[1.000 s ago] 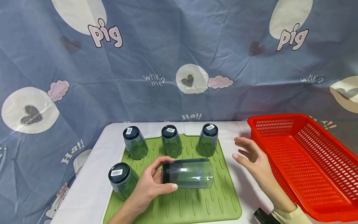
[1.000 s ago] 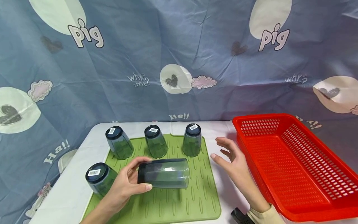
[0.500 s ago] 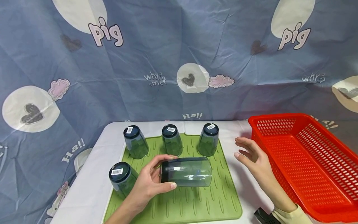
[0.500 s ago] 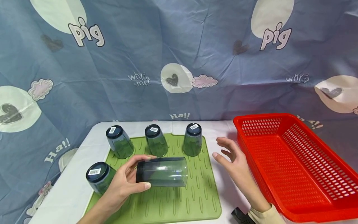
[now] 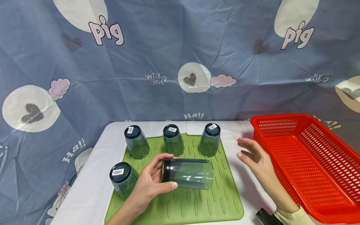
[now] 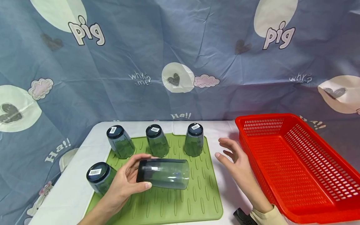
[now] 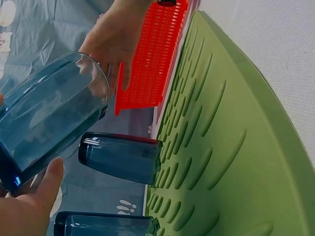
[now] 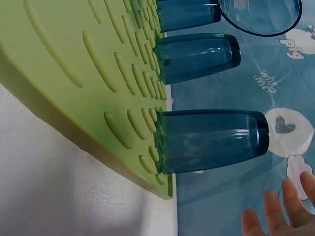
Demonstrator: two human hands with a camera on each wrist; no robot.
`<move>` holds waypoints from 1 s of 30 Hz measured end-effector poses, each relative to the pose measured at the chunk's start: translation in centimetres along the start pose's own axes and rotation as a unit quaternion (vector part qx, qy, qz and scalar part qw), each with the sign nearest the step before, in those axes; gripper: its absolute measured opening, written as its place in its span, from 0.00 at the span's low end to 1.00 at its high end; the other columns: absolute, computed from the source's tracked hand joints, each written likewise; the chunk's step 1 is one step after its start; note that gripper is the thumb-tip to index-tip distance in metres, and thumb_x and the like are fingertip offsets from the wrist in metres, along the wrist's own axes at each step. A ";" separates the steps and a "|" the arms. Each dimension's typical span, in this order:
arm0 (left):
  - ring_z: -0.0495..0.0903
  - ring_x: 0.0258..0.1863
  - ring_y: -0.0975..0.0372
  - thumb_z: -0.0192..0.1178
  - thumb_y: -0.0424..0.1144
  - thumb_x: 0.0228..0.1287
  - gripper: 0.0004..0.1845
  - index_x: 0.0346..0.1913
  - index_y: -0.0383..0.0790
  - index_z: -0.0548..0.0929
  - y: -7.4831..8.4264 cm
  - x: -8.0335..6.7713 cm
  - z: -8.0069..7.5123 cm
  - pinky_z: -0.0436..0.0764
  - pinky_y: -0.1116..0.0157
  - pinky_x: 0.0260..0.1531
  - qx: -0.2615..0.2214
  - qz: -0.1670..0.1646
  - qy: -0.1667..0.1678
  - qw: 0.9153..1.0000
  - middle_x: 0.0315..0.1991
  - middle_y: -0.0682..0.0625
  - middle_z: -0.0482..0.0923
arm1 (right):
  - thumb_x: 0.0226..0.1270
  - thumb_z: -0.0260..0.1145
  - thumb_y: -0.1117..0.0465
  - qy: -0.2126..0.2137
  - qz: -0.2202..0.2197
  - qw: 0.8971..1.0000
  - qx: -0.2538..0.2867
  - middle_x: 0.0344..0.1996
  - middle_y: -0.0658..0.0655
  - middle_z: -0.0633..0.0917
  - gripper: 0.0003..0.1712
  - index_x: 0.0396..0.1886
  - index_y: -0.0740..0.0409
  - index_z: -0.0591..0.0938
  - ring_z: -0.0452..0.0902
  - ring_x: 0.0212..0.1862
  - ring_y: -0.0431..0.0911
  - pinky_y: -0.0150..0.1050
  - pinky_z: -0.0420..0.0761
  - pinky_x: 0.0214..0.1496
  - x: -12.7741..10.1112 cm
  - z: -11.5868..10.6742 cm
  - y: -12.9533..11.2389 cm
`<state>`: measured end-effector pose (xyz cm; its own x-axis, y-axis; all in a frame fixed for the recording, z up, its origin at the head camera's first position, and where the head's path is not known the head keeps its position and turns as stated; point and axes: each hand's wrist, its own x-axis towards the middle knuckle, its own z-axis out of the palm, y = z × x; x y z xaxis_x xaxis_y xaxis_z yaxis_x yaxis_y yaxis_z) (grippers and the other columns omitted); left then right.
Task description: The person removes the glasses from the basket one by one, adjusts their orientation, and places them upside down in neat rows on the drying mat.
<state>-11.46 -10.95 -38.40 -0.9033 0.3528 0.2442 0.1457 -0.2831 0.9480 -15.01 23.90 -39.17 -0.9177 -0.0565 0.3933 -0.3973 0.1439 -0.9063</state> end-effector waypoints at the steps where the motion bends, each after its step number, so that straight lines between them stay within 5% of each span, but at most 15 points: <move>1: 0.74 0.60 0.50 0.69 0.21 0.47 0.39 0.64 0.30 0.65 0.0 0.0 0.0 0.75 0.61 0.60 -0.002 0.000 0.002 1.000 0.62 0.36 0.71 | 0.68 0.63 0.72 0.000 0.000 1.000 0.000 0.60 0.59 0.76 0.25 0.64 0.67 0.71 0.73 0.61 0.46 0.31 0.76 0.58 0.0 0.0 0.0; 12: 0.77 0.57 0.49 0.69 0.22 0.48 0.43 0.65 0.33 0.56 -0.1 0.1 -0.1 0.79 0.60 0.55 -0.006 -0.019 0.043 0.999 0.61 0.38 0.74 | 0.68 0.63 0.71 0.001 0.003 1.000 -0.008 0.60 0.59 0.76 0.25 0.64 0.66 0.72 0.73 0.61 0.46 0.30 0.75 0.58 0.0 -0.1 0.1; 30: 0.78 0.54 0.54 0.72 0.23 0.46 0.38 0.62 0.32 0.66 0.6 -0.1 0.2 0.76 0.65 0.57 0.027 -0.033 0.092 0.995 0.56 0.38 0.76 | 0.69 0.62 0.72 -0.002 -0.004 1.000 -0.006 0.60 0.59 0.76 0.24 0.64 0.67 0.71 0.73 0.61 0.46 0.30 0.76 0.58 0.0 -0.1 0.1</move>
<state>-11.24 -10.96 -37.79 -0.9695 0.1987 0.1434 0.0998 -0.2143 0.9717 -15.02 23.99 -39.25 -0.9141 -0.0611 0.4009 -0.4054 0.1544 -0.9010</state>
